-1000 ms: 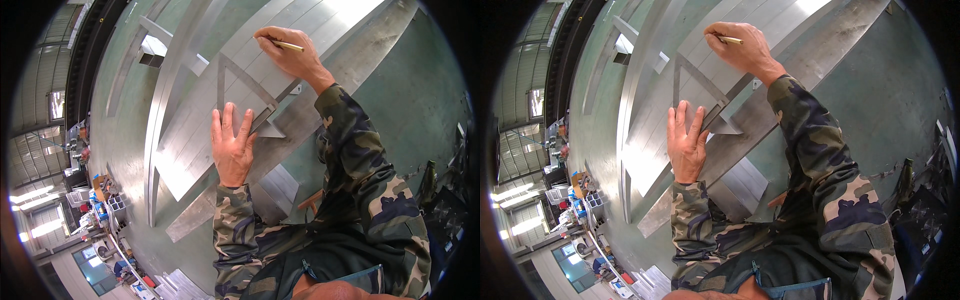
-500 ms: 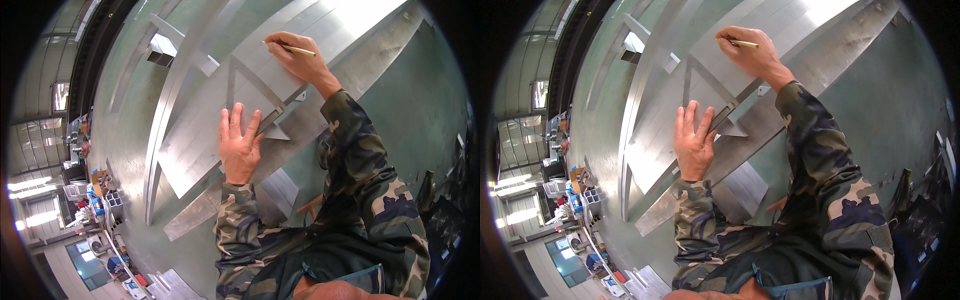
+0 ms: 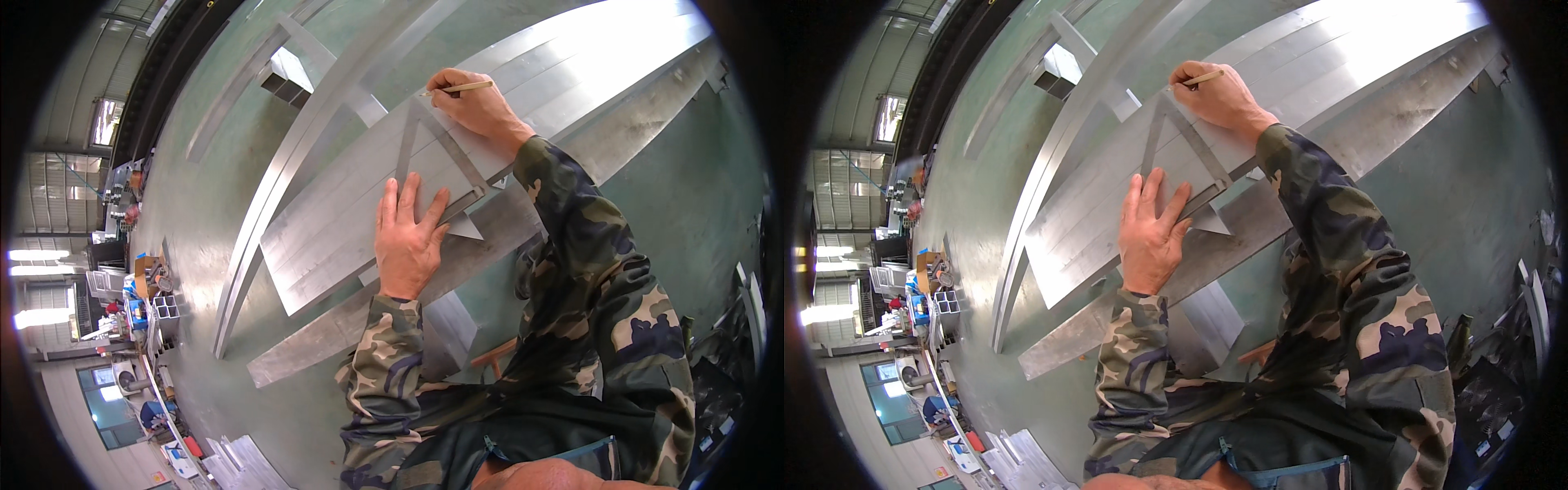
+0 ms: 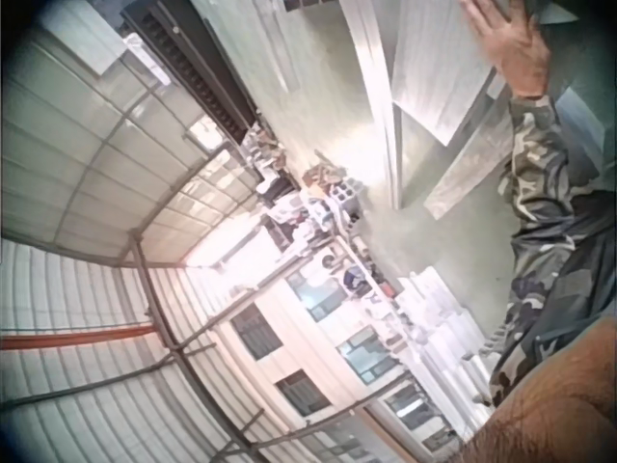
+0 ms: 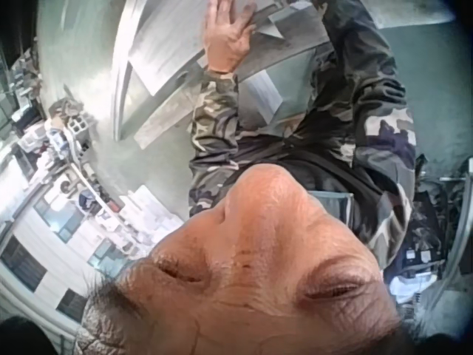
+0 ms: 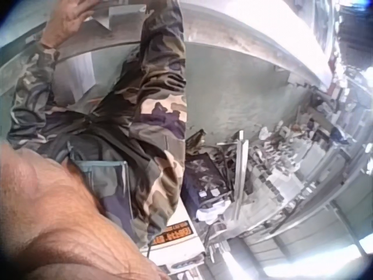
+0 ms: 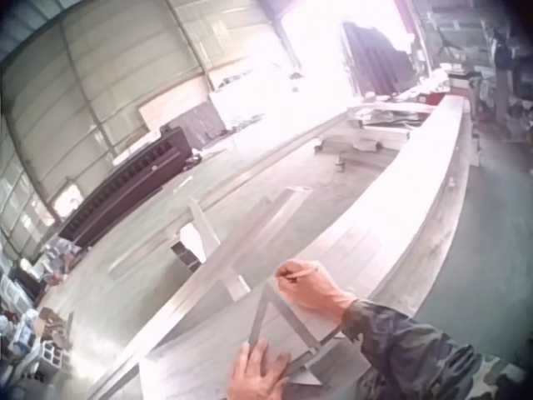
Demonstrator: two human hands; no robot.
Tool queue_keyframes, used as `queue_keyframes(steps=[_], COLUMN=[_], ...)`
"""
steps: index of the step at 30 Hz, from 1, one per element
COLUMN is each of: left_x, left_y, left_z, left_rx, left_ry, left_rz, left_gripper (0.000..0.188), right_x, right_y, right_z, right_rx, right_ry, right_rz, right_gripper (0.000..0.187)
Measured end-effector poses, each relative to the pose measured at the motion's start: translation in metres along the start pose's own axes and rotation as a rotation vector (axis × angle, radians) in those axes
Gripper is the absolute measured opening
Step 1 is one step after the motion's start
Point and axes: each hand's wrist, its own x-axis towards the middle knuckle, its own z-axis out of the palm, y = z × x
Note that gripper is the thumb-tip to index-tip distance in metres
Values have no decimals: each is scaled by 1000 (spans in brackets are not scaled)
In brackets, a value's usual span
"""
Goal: The person uses a pencil and a triangular ruler to draw straight lines on a large metal sheet. They repeatedly reposition the ruler and draw lines across the sheet's surface.
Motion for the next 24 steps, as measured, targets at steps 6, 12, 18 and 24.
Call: queue_keyframes(steps=[6,12,18,24], left_x=[1,-1,-1,0], left_y=[1,1,1,2], left_z=[-1,0,0,3], left_rx=[-4,-1,15,27], left_ry=[3,7,4,6], left_rz=[3,6,10,11], left_gripper=[54,53,54,54], right_x=[4,6,8,2], right_y=[5,2,4,5], right_z=[6,9,8,-1], right_rx=[-53,-102,-60,-67], right_ry=[-5,-17,-46,-63], right_rz=[-22,28,27,-47], right_gripper=[25,26,27,26])
